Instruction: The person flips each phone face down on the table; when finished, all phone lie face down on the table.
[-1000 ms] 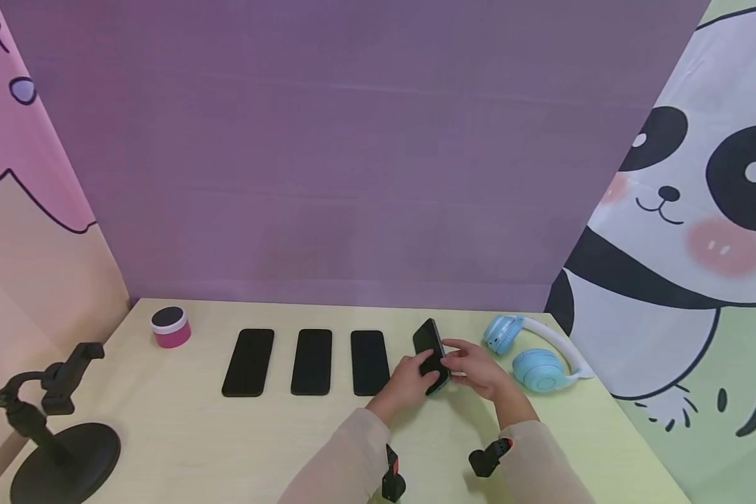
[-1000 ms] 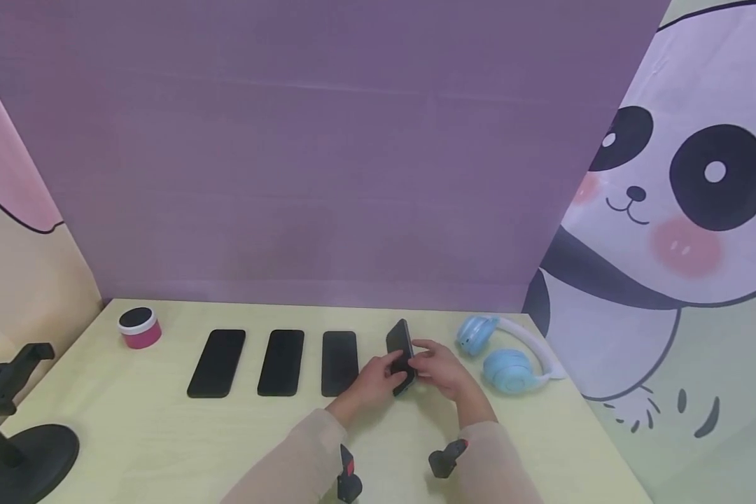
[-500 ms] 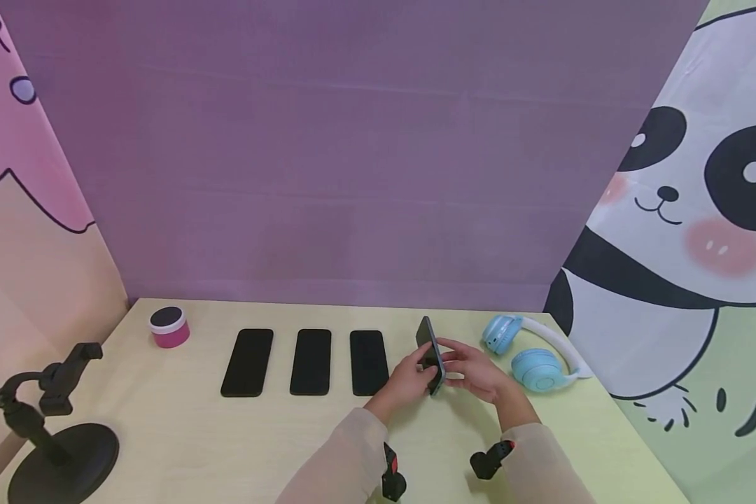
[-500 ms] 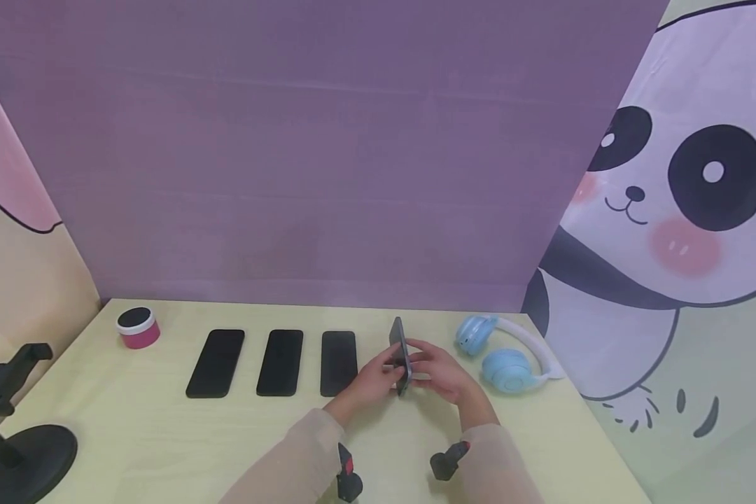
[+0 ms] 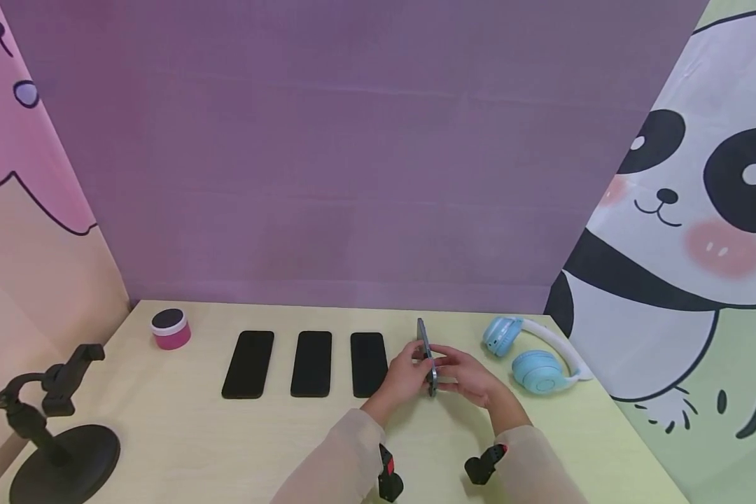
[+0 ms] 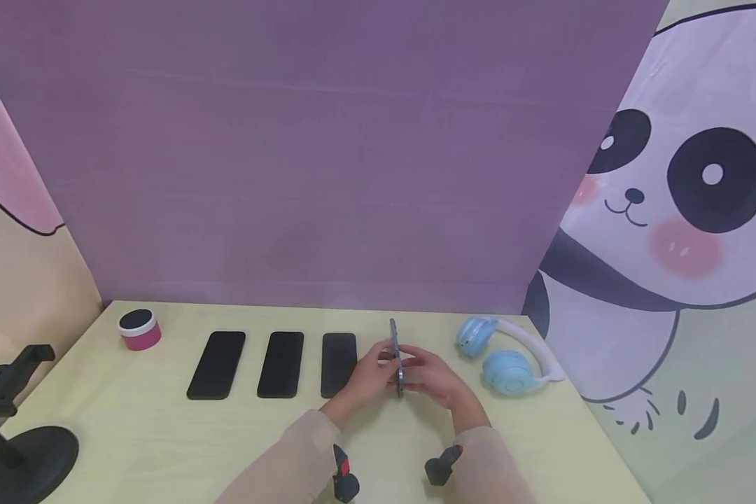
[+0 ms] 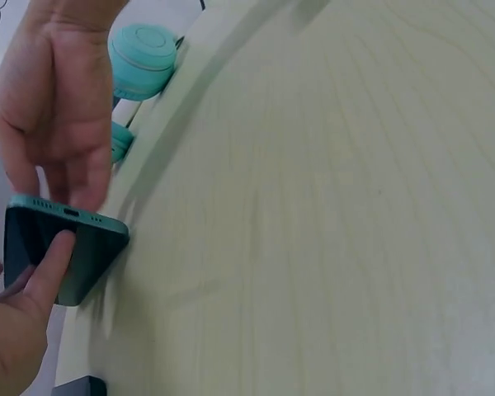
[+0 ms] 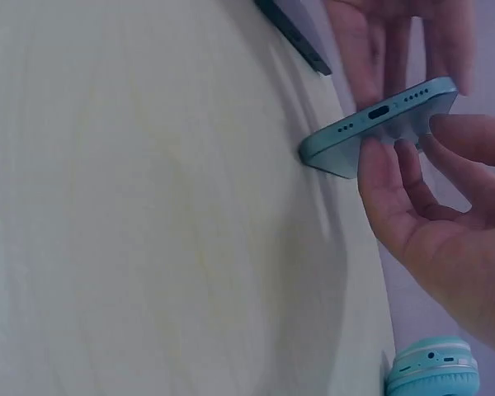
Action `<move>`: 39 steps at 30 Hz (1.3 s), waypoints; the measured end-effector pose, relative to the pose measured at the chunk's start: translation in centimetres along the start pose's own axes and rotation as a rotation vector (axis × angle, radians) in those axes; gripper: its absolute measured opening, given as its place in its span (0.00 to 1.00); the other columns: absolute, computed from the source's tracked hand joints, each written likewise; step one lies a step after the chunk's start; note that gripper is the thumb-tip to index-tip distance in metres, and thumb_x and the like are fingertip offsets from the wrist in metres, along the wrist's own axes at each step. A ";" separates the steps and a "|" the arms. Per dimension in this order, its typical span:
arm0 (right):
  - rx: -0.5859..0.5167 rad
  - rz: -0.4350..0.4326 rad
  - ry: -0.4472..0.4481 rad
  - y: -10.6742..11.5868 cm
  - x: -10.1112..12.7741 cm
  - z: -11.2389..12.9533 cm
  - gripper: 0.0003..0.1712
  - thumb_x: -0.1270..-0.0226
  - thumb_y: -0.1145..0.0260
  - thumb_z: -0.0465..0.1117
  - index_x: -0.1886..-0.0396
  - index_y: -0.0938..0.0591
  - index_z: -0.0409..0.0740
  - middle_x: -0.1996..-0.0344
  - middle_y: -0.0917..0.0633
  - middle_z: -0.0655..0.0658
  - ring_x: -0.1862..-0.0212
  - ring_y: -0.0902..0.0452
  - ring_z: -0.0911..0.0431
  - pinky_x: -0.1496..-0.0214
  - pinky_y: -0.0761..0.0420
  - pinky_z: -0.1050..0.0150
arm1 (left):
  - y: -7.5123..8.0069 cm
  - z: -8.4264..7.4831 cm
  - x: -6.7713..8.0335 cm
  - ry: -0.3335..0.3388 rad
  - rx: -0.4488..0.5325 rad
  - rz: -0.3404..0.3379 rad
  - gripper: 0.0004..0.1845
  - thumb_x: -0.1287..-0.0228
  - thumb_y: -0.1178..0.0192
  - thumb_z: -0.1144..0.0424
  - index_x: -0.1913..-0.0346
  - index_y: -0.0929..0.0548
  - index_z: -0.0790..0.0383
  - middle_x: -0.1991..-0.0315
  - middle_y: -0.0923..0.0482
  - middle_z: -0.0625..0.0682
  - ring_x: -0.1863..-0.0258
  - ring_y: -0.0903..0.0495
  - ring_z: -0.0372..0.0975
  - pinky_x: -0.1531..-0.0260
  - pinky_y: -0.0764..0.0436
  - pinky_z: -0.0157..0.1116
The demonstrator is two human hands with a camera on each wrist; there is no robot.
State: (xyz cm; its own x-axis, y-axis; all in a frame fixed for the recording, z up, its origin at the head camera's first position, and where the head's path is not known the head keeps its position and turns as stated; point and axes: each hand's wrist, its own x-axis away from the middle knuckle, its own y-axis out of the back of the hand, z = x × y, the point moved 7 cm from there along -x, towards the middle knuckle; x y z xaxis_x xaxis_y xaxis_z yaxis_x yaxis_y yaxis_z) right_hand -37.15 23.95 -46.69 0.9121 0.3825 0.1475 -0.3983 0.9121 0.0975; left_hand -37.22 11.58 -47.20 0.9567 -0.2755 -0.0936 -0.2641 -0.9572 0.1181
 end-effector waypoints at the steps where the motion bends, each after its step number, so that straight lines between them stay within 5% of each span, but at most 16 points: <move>1: 0.010 0.000 -0.007 -0.1 -0.1 -0.3 0.34 0.28 0.47 0.28 0.26 0.45 0.30 0.45 0.29 0.35 0.49 0.25 0.52 0.42 0.27 0.48 | 0.1 -0.1 0.0 -0.016 -0.016 -0.010 0.24 0.28 0.43 0.64 0.33 0.33 0.65 0.47 0.26 0.56 0.54 0.20 0.43 0.64 0.17 0.38; 11: 0.313 -0.205 -0.090 -0.7 -0.3 -0.5 0.28 0.35 0.43 0.25 0.34 0.33 0.27 0.50 0.25 0.32 0.58 0.25 0.49 0.55 0.22 0.55 | 1.9 -1.2 0.0 -0.044 -0.340 -0.090 0.20 0.36 0.40 0.71 0.42 0.23 0.73 0.54 0.20 0.61 0.61 0.21 0.41 0.62 0.20 0.36; 19: 0.560 -0.262 -0.125 0.1 -0.7 -1.3 0.26 0.35 0.37 0.30 0.37 0.28 0.30 0.52 0.22 0.33 0.54 0.24 0.46 0.51 0.22 0.51 | 1.8 0.1 0.1 -0.002 -0.594 -0.096 0.24 0.42 0.32 0.67 0.44 0.21 0.75 0.52 0.24 0.64 0.52 0.24 0.49 0.49 0.24 0.43; 39: 0.661 -0.292 -0.133 0.6 -0.7 -1.4 0.30 0.38 0.34 0.30 0.35 0.29 0.30 0.52 0.21 0.33 0.52 0.25 0.44 0.48 0.25 0.48 | 0.9 1.3 -0.1 0.064 -0.724 -0.065 0.25 0.41 0.31 0.65 0.44 0.22 0.75 0.53 0.27 0.63 0.49 0.25 0.49 0.47 0.25 0.42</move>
State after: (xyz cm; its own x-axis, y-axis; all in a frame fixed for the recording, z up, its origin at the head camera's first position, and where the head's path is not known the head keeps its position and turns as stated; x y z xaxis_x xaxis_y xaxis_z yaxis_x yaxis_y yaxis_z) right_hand -37.89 24.41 -48.11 0.9872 0.0780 0.1390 -0.1547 0.6786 0.7180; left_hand -37.77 10.61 -48.39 0.9789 -0.1930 -0.0673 -0.0806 -0.6669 0.7407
